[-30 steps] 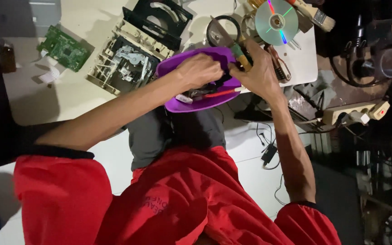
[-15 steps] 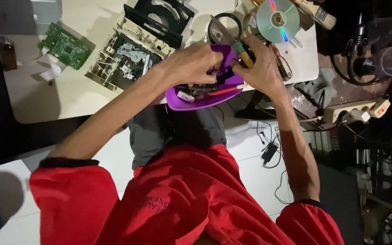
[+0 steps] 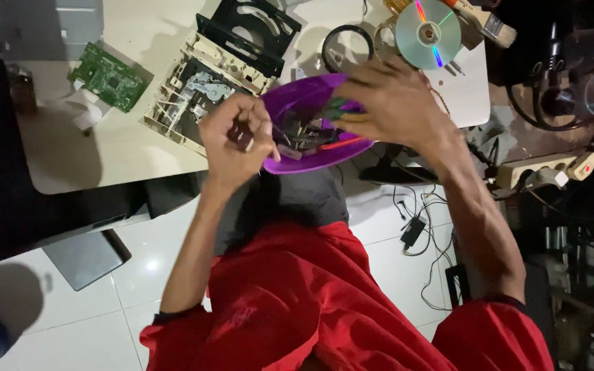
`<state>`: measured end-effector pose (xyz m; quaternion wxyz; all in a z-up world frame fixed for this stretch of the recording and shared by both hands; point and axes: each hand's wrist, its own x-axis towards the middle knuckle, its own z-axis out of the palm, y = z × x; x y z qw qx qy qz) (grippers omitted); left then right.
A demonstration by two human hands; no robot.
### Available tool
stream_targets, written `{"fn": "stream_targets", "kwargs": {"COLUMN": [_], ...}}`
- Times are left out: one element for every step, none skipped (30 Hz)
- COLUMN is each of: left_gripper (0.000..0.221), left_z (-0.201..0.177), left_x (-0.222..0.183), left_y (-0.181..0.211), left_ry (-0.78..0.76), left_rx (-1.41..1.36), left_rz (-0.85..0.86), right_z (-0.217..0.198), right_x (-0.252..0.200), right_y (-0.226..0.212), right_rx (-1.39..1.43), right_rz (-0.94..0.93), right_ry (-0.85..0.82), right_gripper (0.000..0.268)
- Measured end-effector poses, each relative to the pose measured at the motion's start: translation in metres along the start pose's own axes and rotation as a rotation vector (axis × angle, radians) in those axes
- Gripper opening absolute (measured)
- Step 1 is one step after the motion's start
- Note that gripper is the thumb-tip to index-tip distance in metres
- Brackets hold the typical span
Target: Disassembling and inspecting a CD/DVD drive using tools and a magnifying glass on a repair bench.
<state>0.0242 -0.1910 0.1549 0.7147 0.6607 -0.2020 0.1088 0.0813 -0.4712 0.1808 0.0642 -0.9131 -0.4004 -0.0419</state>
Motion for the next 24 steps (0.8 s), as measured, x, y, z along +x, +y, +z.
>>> {"fn": "stream_targets", "kwargs": {"left_gripper": [0.010, 0.010, 0.009, 0.008, 0.008, 0.010, 0.012, 0.012, 0.012, 0.013, 0.013, 0.013, 0.014, 0.014, 0.010, 0.014, 0.014, 0.019, 0.026, 0.026, 0.018, 0.011, 0.011, 0.014], "left_z": [0.006, 0.011, 0.016, 0.021, 0.023, 0.024, 0.025, 0.028, 0.030, 0.032, 0.033, 0.034, 0.036, 0.034, 0.034, 0.034, 0.034, 0.033, 0.032, 0.033, 0.032, 0.032, 0.030, 0.029], "left_x": [-0.007, -0.012, -0.017, -0.022, -0.024, -0.026, -0.029, -0.030, -0.030, -0.030, -0.031, -0.031, -0.030, -0.035, -0.034, -0.033, -0.033, -0.034, -0.036, -0.036, -0.037, -0.039, -0.041, -0.043], "left_y": [0.006, 0.007, 0.009, 0.010, 0.006, 0.002, -0.003, -0.002, -0.002, -0.002, -0.004, -0.006, -0.009, -0.016, -0.025, -0.033, -0.033, -0.033, -0.032, -0.034, -0.036, -0.038, -0.043, -0.048], "left_ry": [0.069, 0.067, 0.112, 0.158, 0.158, 0.135, 0.114, 0.116, 0.127, 0.139, 0.135, 0.138, 0.142, 0.140, 0.177, 0.217, 0.213, 0.224, 0.231, 0.226, 0.248, 0.269, 0.267, 0.293], "left_rx": [-0.106, -0.111, -0.126, -0.141, -0.145, -0.151, -0.156, -0.159, -0.138, -0.117, -0.121, -0.064, -0.010, -0.019, 0.072, 0.162, 0.148, 0.197, 0.246, 0.234, 0.179, 0.124, 0.117, 0.020], "left_rz": [-0.061, -0.060, -0.089, -0.117, -0.115, -0.119, -0.125, -0.125, -0.146, -0.167, -0.164, -0.137, -0.107, -0.100, -0.019, 0.062, 0.081, 0.052, 0.020, 0.037, 0.029, 0.020, 0.028, -0.008], "right_z": [0.008, 0.009, 0.010, 0.011, 0.009, 0.006, 0.005, 0.005, 0.005, 0.004, 0.004, 0.002, 0.000, -0.008, -0.018, -0.029, -0.024, -0.019, -0.013, 0.011, 0.036, 0.061, 0.062, 0.064], "right_x": [0.002, 0.006, 0.010, 0.014, 0.016, 0.018, 0.020, 0.018, 0.016, 0.015, 0.012, 0.009, 0.005, 0.003, 0.002, 0.001, -0.003, -0.007, -0.011, -0.021, -0.030, -0.039, -0.043, -0.046], "right_y": [0.000, -0.004, -0.008, -0.012, -0.014, -0.016, -0.018, -0.019, -0.020, -0.020, -0.019, -0.017, -0.014, -0.023, -0.029, -0.035, -0.040, -0.045, -0.051, -0.050, -0.050, -0.049, -0.044, -0.040], "right_rx": [-0.140, -0.143, -0.208, -0.273, -0.277, -0.198, -0.117, -0.119, -0.066, -0.013, -0.019, -0.014, -0.014, -0.024, 0.051, 0.126, 0.102, 0.046, -0.007, -0.027, -0.050, -0.074, -0.085, -0.099], "right_rz": [-0.048, -0.044, -0.087, -0.129, -0.128, -0.121, -0.116, -0.117, -0.071, -0.024, -0.020, -0.045, -0.071, -0.067, -0.158, -0.251, -0.249, -0.301, -0.349, -0.343, -0.345, -0.347, -0.345, -0.353], "right_ry": [-0.056, -0.058, -0.046, -0.033, -0.035, -0.052, -0.068, -0.071, -0.109, -0.147, -0.146, -0.093, -0.041, -0.041, 0.071, 0.181, 0.184, 0.153, 0.120, 0.122, 0.175, 0.227, 0.227, 0.255], "right_gripper": [0.047, 0.047, 0.046, 0.046, 0.046, 0.048, 0.051, 0.051, 0.051, 0.050, 0.050, 0.050, 0.054, 0.054, 0.052, 0.051, 0.051, 0.046, 0.042, 0.042, 0.033, 0.032, 0.032, 0.027]}}
